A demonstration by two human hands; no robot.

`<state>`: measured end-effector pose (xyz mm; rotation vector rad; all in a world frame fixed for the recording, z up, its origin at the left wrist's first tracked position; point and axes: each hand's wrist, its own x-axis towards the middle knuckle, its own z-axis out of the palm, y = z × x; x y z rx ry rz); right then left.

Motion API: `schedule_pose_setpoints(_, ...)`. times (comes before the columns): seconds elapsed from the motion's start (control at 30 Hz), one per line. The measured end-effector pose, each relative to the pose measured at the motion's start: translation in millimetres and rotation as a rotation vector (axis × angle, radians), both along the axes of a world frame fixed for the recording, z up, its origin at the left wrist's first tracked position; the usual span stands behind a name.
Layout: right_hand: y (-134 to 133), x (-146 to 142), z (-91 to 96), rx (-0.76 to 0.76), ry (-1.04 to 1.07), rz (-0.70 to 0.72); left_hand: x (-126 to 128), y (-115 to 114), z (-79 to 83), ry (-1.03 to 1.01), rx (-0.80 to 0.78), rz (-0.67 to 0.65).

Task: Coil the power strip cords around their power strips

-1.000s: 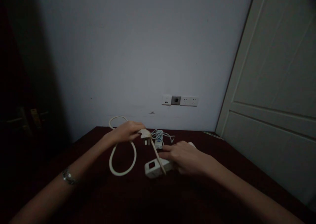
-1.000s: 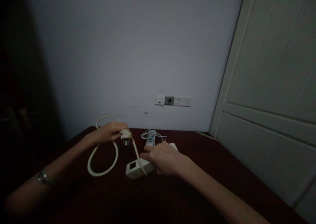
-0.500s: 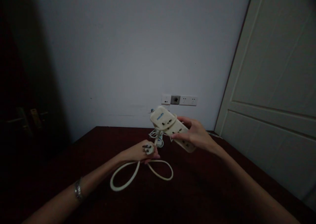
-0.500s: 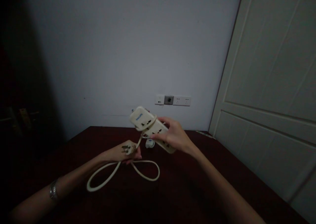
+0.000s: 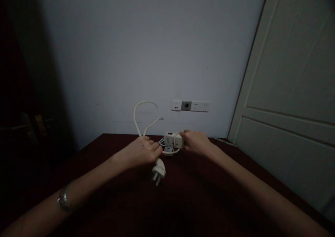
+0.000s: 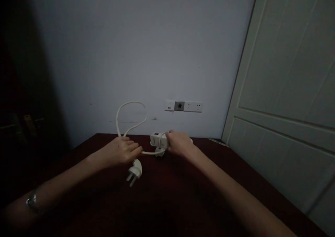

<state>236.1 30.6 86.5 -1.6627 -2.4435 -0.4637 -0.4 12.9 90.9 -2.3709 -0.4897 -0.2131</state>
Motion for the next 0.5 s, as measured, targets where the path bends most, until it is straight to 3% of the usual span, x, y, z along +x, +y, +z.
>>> schedule_pose_setpoints(0.1, -21.0, -14.8, -2.4, -0.093, -0.128, 0.214, -8.4, 17.4, 24.9, 0.034, -0.002, -0.034)
schedule_pose_setpoints(0.2, -41.7, -22.5, 0.3, -0.153, -0.149, 0.351, -13.6, 41.1, 32.9, -0.003, -0.180, -0.054)
schedule_pose_setpoints(0.4, -59.7, -29.8, 4.3, -0.413, -0.092, 0.667, 3.0, 69.2, 9.9, -0.145, -0.903, -0.052)
schedule_pose_setpoints(0.5, -59.3, -24.0, 8.6, -0.440, 0.106, 0.706, 8.3, 74.7, -4.2, -0.344, -1.184, -0.047)
